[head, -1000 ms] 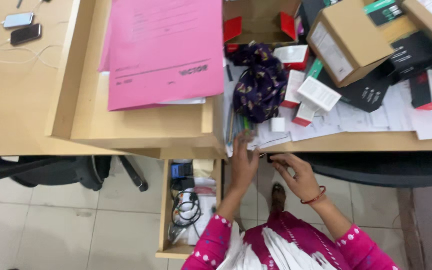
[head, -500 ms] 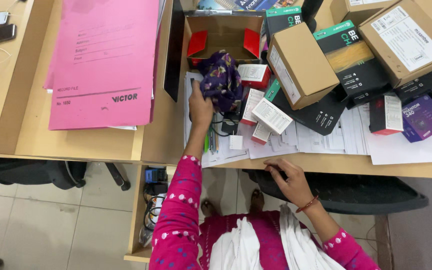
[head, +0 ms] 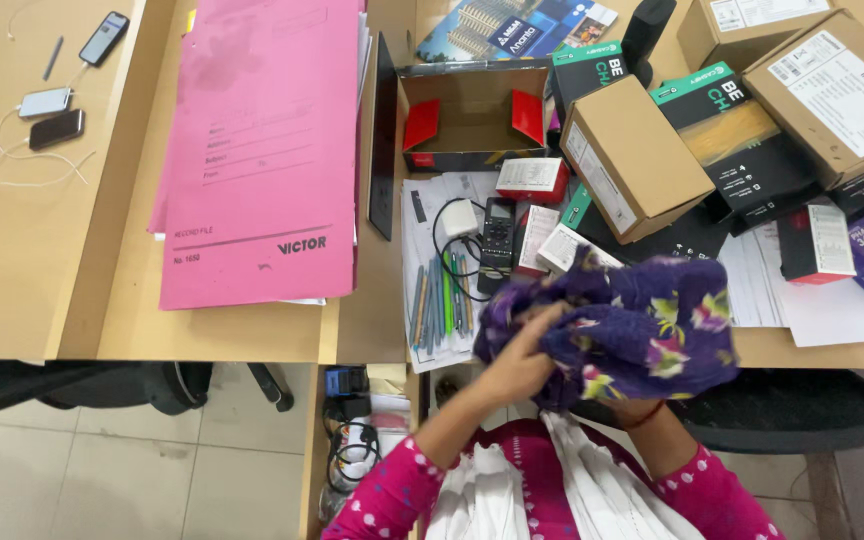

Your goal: The person organizes cables and chargers by untangling a power cord from a patterned cloth and placing items into a desk drawer.

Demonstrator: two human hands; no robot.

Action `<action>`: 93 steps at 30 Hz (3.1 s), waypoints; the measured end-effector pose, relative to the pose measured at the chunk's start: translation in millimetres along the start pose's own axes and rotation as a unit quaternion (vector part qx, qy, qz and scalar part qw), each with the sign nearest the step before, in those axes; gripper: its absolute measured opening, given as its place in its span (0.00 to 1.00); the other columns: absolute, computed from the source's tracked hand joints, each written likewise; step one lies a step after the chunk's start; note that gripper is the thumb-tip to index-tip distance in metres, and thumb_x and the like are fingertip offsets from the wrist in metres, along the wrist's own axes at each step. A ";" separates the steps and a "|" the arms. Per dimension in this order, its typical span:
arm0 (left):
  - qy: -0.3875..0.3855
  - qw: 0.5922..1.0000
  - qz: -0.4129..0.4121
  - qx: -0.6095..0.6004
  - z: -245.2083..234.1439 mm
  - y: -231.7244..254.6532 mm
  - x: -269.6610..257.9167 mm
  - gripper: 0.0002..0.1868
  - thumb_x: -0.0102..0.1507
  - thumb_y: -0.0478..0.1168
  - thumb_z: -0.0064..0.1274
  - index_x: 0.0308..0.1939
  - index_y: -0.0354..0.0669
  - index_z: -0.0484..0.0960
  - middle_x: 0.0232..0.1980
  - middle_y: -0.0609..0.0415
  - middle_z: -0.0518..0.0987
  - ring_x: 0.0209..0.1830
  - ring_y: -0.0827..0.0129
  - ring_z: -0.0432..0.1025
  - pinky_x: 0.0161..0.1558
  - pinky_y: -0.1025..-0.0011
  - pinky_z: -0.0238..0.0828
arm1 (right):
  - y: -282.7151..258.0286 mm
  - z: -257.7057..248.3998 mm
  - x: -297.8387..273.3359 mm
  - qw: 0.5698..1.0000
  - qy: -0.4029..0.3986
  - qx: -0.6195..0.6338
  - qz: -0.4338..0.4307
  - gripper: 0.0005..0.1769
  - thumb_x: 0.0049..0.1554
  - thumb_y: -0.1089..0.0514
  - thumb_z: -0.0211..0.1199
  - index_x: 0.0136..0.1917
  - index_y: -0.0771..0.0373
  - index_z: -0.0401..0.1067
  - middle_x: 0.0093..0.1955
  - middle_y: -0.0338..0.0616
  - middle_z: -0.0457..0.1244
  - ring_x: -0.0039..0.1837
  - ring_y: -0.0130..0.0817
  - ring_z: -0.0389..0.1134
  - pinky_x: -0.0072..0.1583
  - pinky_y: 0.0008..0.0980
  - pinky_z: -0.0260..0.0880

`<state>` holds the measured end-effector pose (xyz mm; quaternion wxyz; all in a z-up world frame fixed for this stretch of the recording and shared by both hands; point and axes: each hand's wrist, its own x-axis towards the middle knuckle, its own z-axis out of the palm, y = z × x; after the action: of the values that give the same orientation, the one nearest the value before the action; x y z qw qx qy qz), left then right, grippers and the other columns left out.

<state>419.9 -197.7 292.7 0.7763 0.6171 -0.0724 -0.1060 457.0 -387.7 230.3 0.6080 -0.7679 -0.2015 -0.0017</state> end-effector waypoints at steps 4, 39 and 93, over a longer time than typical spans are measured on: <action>-0.027 0.998 0.048 -0.023 -14.8 -4.3 -5.4 0.37 0.64 0.26 0.45 0.79 0.37 0.60 0.80 0.49 0.63 0.81 0.65 0.57 0.79 0.72 0.49 | 68.7 -4.4 -51.7 0.996 0.014 -0.082 0.037 0.26 0.54 0.60 0.66 0.66 0.59 0.67 0.70 0.47 0.60 0.73 0.42 0.59 0.73 0.40 0.58; 0.424 0.802 0.134 0.398 -180.2 80.2 154.9 0.44 0.51 0.37 0.69 0.68 0.40 0.63 0.64 0.36 0.63 0.61 0.43 0.68 0.62 0.56 0.68 | 85.7 -35.1 -119.6 0.870 -0.007 -0.492 -0.025 0.24 0.55 0.63 0.59 0.64 0.52 0.74 0.70 0.51 0.62 0.73 0.49 0.61 0.74 0.44 0.55; 0.234 0.922 -0.102 -0.292 23.9 20.9 -212.4 0.30 0.57 0.40 0.54 0.64 0.42 0.68 0.56 0.52 0.78 0.56 0.65 0.75 0.57 0.65 0.75 | -84.7 47.0 -155.1 0.939 0.159 0.267 0.148 0.22 0.55 0.60 0.65 0.64 0.59 0.73 0.64 0.47 0.66 0.68 0.41 0.65 0.69 0.41 0.62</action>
<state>210.3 -161.9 322.4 0.9020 0.3738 0.2090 -0.0539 276.7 -376.2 258.7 0.8083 -0.5881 0.0205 0.0205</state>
